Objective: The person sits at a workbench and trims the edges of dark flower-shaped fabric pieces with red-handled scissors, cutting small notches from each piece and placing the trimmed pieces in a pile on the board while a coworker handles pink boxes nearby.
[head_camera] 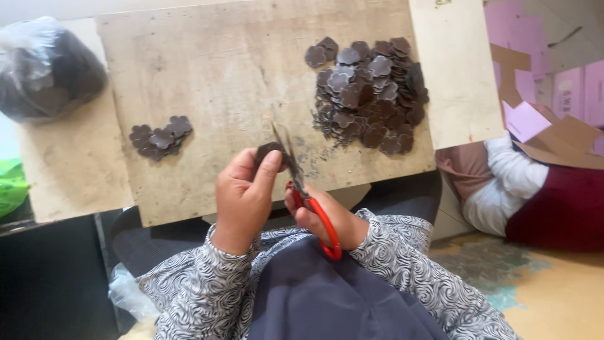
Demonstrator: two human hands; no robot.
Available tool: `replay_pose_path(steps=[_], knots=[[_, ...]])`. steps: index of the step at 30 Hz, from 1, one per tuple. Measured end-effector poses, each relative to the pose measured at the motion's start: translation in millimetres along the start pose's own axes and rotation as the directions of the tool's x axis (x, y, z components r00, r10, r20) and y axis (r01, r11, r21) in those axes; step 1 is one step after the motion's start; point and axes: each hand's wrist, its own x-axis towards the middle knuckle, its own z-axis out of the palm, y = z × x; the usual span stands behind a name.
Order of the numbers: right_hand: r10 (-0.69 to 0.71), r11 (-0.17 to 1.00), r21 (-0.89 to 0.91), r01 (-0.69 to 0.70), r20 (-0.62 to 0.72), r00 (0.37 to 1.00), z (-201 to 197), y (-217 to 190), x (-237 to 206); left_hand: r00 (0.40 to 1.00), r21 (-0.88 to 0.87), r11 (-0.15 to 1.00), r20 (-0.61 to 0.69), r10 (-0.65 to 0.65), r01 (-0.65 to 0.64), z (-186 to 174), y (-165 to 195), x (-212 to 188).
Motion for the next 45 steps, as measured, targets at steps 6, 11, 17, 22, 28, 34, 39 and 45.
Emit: replay_pose_path(steps=[6,11,17,22,28,34,39,45], knots=[[0.031,0.999,-0.009,-0.031,-0.009,0.999,0,-2,1,1.0,0.095,0.995,-0.027,0.0,0.003,2,7,-2],[0.031,0.999,-0.03,-0.032,-0.021,0.999,1,-6,1,0.999,0.175,0.984,-0.044,-0.005,0.013,4,15,-4],[0.003,0.999,-0.048,-0.005,-0.035,0.999,2,-8,2,0.999,0.217,0.976,-0.037,0.038,-0.029,5,19,-4],[-0.036,0.998,-0.052,0.034,-0.045,0.998,3,-8,2,0.999,0.137,0.99,-0.032,0.024,-0.019,7,15,-4],[-0.024,1.0,0.014,0.024,-0.037,0.999,3,-10,0,0.999,0.095,0.995,-0.035,0.015,-0.011,7,12,-4],[-0.005,1.0,-0.022,0.005,-0.032,0.999,1,-11,-2,0.999,0.117,0.993,-0.032,0.012,-0.008,5,13,-3],[0.015,1.0,-0.024,-0.016,-0.024,1.0,0,-12,-1,0.999,0.145,0.989,-0.035,-0.007,0.012,3,15,-3],[0.026,0.999,-0.043,-0.028,-0.036,0.999,-2,-13,-1,1.0,0.123,0.992,-0.026,-0.009,0.012,2,14,-2]])
